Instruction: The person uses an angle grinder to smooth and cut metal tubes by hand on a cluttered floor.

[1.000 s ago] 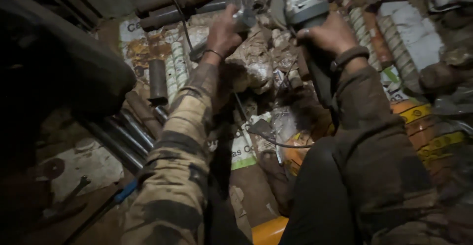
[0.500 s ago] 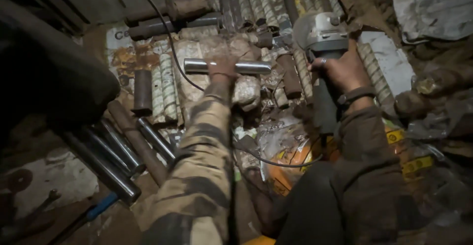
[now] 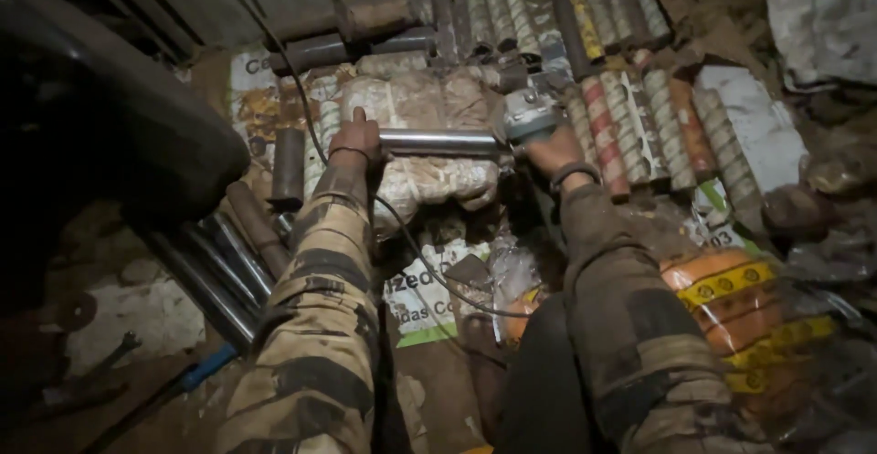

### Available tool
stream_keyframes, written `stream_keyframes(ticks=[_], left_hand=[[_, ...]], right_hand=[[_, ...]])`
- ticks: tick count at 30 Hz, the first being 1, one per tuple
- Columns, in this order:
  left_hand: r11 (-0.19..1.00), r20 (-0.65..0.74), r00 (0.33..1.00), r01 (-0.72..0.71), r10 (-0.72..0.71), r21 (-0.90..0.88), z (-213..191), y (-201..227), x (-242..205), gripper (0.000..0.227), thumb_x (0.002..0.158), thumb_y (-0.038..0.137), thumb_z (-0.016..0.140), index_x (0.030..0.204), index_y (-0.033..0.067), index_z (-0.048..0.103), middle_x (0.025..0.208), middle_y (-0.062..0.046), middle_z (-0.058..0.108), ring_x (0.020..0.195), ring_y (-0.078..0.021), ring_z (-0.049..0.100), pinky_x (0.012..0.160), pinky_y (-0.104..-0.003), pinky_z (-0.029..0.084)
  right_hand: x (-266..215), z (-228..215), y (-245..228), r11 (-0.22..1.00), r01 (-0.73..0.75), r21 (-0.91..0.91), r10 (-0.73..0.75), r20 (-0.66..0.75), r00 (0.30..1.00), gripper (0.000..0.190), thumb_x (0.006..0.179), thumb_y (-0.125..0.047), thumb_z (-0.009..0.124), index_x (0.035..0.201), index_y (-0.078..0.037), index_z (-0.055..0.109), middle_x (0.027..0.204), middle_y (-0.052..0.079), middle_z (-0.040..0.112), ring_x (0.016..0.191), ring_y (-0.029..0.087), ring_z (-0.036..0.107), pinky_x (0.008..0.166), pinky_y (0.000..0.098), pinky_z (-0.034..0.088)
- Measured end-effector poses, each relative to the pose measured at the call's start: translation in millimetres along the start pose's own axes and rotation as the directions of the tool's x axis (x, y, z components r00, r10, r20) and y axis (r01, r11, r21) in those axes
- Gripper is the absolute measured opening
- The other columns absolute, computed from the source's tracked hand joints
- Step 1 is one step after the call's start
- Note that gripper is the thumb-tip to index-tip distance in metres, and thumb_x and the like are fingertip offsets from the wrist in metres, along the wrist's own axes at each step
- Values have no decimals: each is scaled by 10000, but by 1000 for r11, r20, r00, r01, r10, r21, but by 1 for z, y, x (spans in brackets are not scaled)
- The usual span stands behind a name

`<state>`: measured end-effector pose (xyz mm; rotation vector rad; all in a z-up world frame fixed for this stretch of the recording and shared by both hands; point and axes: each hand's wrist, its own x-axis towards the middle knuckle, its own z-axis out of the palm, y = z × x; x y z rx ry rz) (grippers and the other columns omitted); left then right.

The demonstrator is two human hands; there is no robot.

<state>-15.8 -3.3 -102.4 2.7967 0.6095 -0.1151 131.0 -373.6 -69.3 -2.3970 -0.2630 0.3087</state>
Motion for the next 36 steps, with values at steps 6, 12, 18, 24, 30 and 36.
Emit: stream_keyframes(ticks=[6,12,18,24,30,36], left_hand=[[994,77,994,-71,77,-78,2,-33,1,505,720,321,912,1109,62,722,1214,-242,644,1130,-435,628,971,-484,529],[984,58,989,-130,138,-118,9,-42,3,459,718,342,919,1022,51,736,1079,-216,706,1061,-419,656,921,-505,530],[963,19,997,-73,80,-260,16,-44,7,466,669,311,923,1017,62,739,1072,-196,727,1060,-386,683,912,-469,550],[846,-241,960,-244,141,-475,41,-52,-4,509,623,207,929,1066,71,718,1048,-195,723,1020,-384,685,860,-447,554],[785,-282,949,-281,141,-552,44,-60,-24,468,675,141,844,1109,65,687,1037,-166,705,967,-339,697,847,-413,576],[870,-62,990,-140,126,-472,65,-79,3,479,748,208,824,1198,116,690,1079,-141,741,1004,-310,716,876,-417,572]], right_hand=[[-17,-1,-13,990,-139,2,138,87,987,603,708,-331,789,1173,45,712,1181,260,720,1137,380,694,959,432,541],[-44,-9,-39,916,383,117,-371,-110,922,817,641,-292,841,1352,17,582,1221,267,656,1112,428,619,928,457,493],[-13,59,-46,971,114,-212,-62,237,970,682,664,-512,881,1137,-43,733,1172,243,725,1097,404,694,948,470,545],[-24,143,-88,967,251,-37,-235,243,941,557,751,-452,773,1136,-52,740,1127,260,729,1085,443,679,905,499,552],[-7,156,-87,944,313,-108,-258,357,898,497,878,-475,701,1127,-50,767,1132,301,728,1118,460,670,935,507,539],[-14,71,-58,989,88,-119,-53,268,962,636,650,-437,838,1112,-13,731,1137,244,734,1060,391,711,900,455,562]])
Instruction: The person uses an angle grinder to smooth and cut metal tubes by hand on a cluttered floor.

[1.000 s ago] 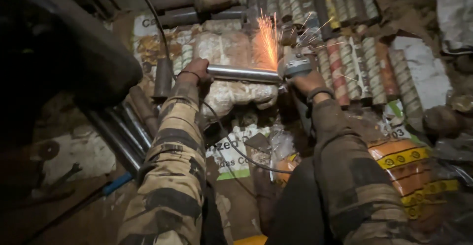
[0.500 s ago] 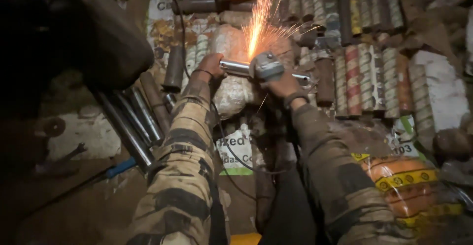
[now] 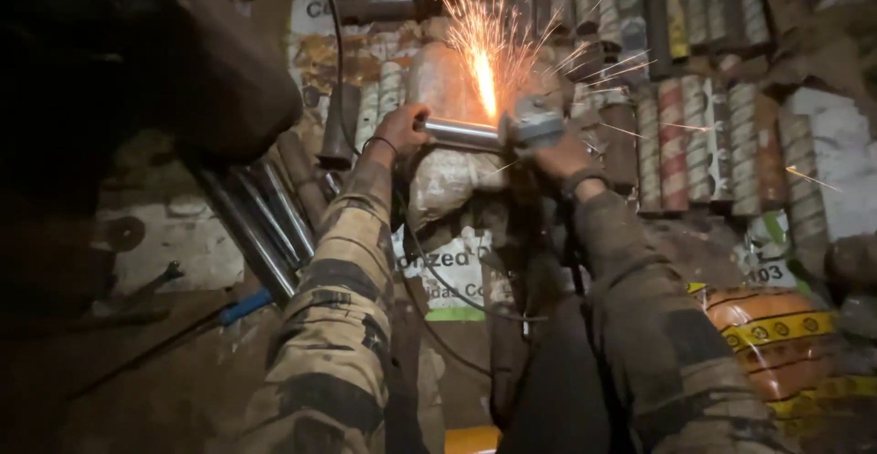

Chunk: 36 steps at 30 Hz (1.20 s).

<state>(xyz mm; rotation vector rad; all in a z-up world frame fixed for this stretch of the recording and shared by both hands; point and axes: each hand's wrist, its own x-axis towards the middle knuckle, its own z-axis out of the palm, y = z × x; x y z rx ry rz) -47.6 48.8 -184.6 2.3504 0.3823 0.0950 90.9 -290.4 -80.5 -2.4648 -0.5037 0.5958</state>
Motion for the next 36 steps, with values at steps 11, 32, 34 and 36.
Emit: stream_keyframes(ticks=[11,32,34,36], left_hand=[[999,-3,1000,13,-13,29,-9,18,-4,580,751,261,851,1282,115,667,1124,-156,744,1050,-348,704,899,-443,562],[800,147,966,-257,211,542,-4,149,-31,538,868,499,769,1245,147,618,1154,-148,653,1116,-384,610,879,-554,490],[836,54,981,-186,185,516,-9,145,-36,495,869,482,772,1238,184,631,1180,-147,649,1139,-381,600,907,-569,468],[842,-10,986,-136,165,522,-16,143,-31,499,857,471,777,1247,196,633,1200,-139,648,1159,-380,590,935,-589,443]], right_hand=[[38,42,7,994,105,-26,-105,-4,994,673,707,-486,819,1153,3,699,1146,257,706,1066,419,684,896,469,544],[-16,-70,37,954,-266,135,296,-321,900,632,755,-444,741,1056,111,711,1116,332,700,1083,452,678,935,489,527],[-28,-70,27,948,-277,157,313,-303,900,660,726,-449,767,1075,109,706,1136,323,699,1101,438,676,948,476,526],[-30,-69,21,943,-281,177,323,-296,899,692,697,-453,793,1093,107,702,1156,315,697,1120,425,674,960,463,524]])
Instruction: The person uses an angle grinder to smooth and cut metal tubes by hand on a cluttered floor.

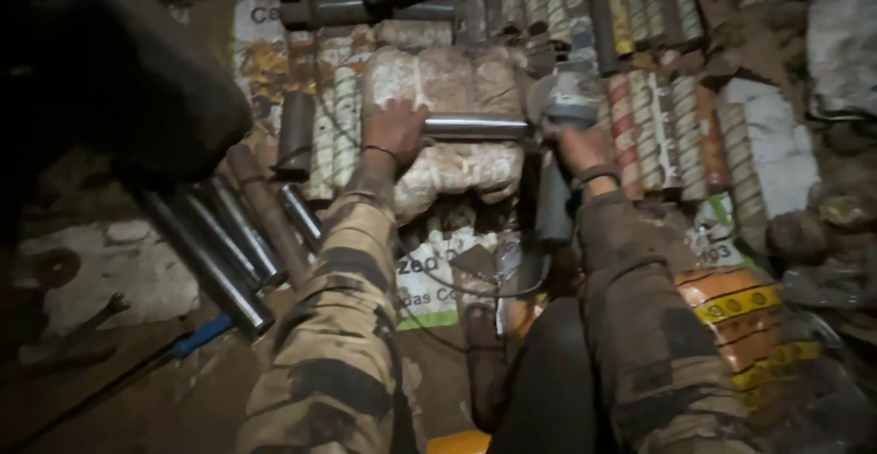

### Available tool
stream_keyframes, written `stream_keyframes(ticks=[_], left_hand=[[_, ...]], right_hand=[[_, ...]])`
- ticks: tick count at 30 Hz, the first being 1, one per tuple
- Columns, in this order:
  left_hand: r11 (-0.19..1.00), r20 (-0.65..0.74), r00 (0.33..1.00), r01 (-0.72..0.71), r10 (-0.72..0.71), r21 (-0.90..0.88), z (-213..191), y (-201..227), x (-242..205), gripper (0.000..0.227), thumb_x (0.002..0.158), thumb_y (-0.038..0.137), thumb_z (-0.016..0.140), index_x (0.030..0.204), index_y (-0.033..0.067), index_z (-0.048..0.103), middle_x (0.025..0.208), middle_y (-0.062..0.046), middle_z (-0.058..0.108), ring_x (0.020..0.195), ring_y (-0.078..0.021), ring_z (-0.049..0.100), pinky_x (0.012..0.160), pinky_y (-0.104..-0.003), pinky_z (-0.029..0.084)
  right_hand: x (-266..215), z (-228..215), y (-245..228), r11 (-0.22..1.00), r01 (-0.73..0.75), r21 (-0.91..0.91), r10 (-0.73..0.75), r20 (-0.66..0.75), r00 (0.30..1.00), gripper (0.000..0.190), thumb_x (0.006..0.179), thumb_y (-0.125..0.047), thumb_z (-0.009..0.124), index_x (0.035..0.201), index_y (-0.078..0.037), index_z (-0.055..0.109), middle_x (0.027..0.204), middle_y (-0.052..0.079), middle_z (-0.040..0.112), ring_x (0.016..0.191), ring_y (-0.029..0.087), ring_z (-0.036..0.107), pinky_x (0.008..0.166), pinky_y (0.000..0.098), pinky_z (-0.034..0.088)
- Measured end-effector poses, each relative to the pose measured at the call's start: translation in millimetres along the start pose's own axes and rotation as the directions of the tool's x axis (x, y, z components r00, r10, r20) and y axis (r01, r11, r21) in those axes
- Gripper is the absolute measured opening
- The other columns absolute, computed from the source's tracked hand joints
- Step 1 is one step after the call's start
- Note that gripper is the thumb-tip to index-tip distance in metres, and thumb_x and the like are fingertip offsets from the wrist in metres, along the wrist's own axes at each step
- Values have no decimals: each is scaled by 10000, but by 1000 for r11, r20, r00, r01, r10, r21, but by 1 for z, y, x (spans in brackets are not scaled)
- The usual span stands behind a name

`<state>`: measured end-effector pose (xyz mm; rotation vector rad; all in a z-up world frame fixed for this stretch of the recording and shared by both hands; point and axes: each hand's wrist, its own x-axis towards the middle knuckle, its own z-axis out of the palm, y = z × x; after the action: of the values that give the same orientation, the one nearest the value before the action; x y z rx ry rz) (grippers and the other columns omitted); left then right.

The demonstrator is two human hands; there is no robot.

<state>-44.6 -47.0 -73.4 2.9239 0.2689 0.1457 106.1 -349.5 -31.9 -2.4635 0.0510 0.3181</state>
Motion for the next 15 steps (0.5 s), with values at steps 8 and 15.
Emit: stream_keyframes(ticks=[8,15], left_hand=[[953,120,946,301,-302,30,-7,-5,21,587,820,539,785,1296,250,602,1293,-112,599,1254,-394,528,1092,-657,310],[904,124,920,390,-372,-174,48,-75,29,606,731,213,906,1272,145,643,1480,-244,442,1247,-467,536,949,-517,525]], right_hand=[[1,13,-6,941,238,239,-253,36,967,657,617,-277,838,1200,-23,671,1187,196,727,1100,356,707,920,414,548],[-12,26,-16,952,304,30,-299,-103,949,884,621,-324,958,1356,-36,562,1286,216,664,1176,395,631,978,452,510]])
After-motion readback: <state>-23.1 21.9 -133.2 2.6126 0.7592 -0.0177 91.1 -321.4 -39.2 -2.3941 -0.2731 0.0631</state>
